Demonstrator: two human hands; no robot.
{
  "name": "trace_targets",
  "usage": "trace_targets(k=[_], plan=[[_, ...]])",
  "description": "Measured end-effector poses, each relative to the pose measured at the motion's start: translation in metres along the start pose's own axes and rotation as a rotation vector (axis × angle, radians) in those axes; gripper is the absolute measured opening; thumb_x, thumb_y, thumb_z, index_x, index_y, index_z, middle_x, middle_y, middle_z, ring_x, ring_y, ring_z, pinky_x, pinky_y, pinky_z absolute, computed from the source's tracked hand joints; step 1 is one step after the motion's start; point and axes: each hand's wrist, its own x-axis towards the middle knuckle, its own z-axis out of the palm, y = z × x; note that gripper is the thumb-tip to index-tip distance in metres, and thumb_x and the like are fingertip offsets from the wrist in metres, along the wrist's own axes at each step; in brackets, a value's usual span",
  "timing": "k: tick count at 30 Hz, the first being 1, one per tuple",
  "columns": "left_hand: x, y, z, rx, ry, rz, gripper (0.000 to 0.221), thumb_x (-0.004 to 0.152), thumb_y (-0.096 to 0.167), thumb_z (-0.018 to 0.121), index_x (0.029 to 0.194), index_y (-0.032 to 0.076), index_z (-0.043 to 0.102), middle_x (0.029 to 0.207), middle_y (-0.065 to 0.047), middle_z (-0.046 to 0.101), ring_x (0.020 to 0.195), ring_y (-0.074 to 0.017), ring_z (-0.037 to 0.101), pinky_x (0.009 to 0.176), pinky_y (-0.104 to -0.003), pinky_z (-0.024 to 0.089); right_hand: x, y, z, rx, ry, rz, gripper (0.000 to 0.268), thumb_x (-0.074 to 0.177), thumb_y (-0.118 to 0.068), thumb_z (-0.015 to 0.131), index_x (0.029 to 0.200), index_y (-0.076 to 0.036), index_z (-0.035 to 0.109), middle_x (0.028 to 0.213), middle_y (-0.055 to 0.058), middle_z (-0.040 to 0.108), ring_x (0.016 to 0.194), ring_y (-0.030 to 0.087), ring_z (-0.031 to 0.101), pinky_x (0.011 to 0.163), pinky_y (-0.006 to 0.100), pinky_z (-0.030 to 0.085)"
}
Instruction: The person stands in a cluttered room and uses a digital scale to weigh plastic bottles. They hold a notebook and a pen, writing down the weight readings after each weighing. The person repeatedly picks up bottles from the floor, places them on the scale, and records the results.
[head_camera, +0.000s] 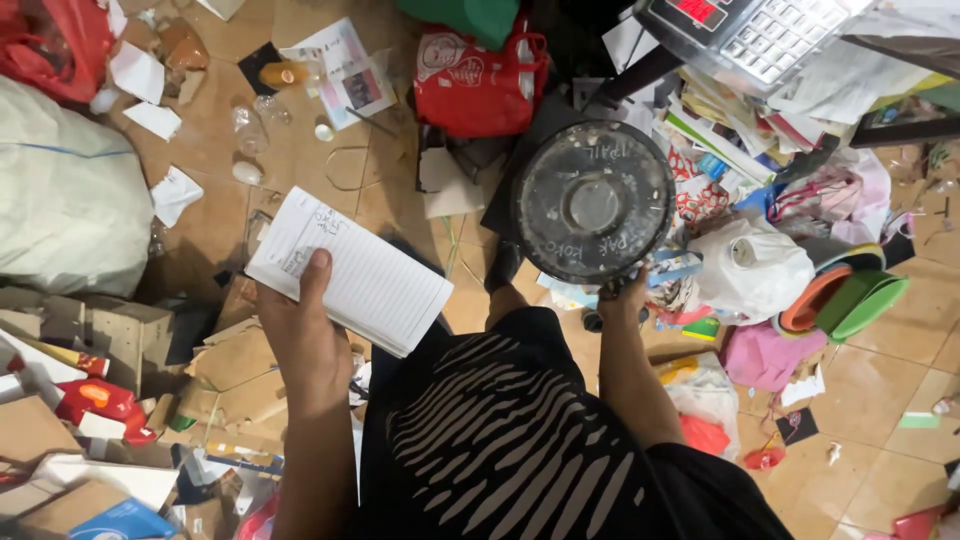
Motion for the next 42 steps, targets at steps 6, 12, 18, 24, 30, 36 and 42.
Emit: trace_targets(k=[6,12,18,24,30,36,42], plan=[[0.022,0.013,-0.034,0.003,-0.05,0.023,0.038,0.099,0.004,0.071,0.133,-0.004,0.056,0.125,-0.01,0.065,0.114,-0.0178,0.063,0.101,-0.033,0.051,-0.063,-0.023,0.05,-0.059,0.153,-0.723,0.029,0.09,-0.024,0.077,0.095,0.004,0.069,0.09,0.011,0.075,0.076,0.021,0.071,0.069,0.033,0.059],[0.043,0.04,-0.071,-0.195,-0.001,0.008,0.045,0.096,0.007,0.073,0.134,-0.001,0.05,0.126,-0.011,0.062,0.113,-0.0201,0.062,0.096,-0.036,0.053,-0.169,-0.046,0.122,-0.752,0.147,-1.248,0.027,0.085,-0.011,0.081,0.101,0.006,0.067,0.092,0.009,0.073,0.079,0.016,0.064,0.076,0.035,0.056],[0.101,-0.017,-0.168,-0.274,0.205,-0.085,0.051,0.094,0.012,0.073,0.139,0.001,0.054,0.13,-0.006,0.064,0.113,-0.0171,0.062,0.096,-0.033,0.051,-0.259,-0.035,0.242,-1.293,-0.079,-0.914,0.029,0.094,-0.023,0.08,0.088,0.005,0.075,0.075,0.006,0.07,0.067,0.015,0.061,0.068,0.032,0.05],[0.135,-0.191,-0.382,-0.179,0.816,-0.065,0.057,0.087,0.019,0.076,0.133,-0.006,0.054,0.123,-0.017,0.068,0.107,-0.0282,0.068,0.092,-0.041,0.057,-0.408,0.089,0.368,-1.656,-0.381,-1.035,0.031,0.096,-0.028,0.076,0.092,0.003,0.079,0.072,0.008,0.069,0.065,0.014,0.061,0.063,0.032,0.046],[-0.033,-0.358,-0.574,0.747,1.293,-0.729,0.088,0.085,0.054,0.079,0.144,-0.003,0.048,0.126,-0.027,0.066,0.114,-0.0429,0.066,0.096,-0.051,0.052,-0.421,0.209,0.433,-1.616,-0.927,-0.757,0.021,0.102,-0.015,0.071,0.104,0.005,0.07,0.085,0.004,0.067,0.073,0.013,0.06,0.065,0.03,0.047],[-0.177,-0.351,-0.537,0.539,1.59,-0.761,0.074,0.087,0.047,0.078,0.138,0.0,0.053,0.123,-0.026,0.068,0.109,-0.0458,0.067,0.093,-0.053,0.052,-0.397,0.363,0.477,-1.572,-1.02,-0.135,0.018,0.091,-0.009,0.074,0.107,-0.005,0.067,0.09,0.002,0.069,0.072,0.008,0.064,0.051,0.023,0.039],[-0.169,-0.323,-0.423,0.375,1.784,-0.692,0.057,0.089,0.037,0.079,0.123,-0.004,0.062,0.115,-0.027,0.071,0.103,-0.0454,0.07,0.09,-0.053,0.055,-0.311,0.549,0.544,-1.727,-1.186,0.089,0.015,0.086,-0.006,0.075,0.095,-0.013,0.064,0.074,0.002,0.06,0.045,0.01,0.037,0.037,0.026,0.024]])
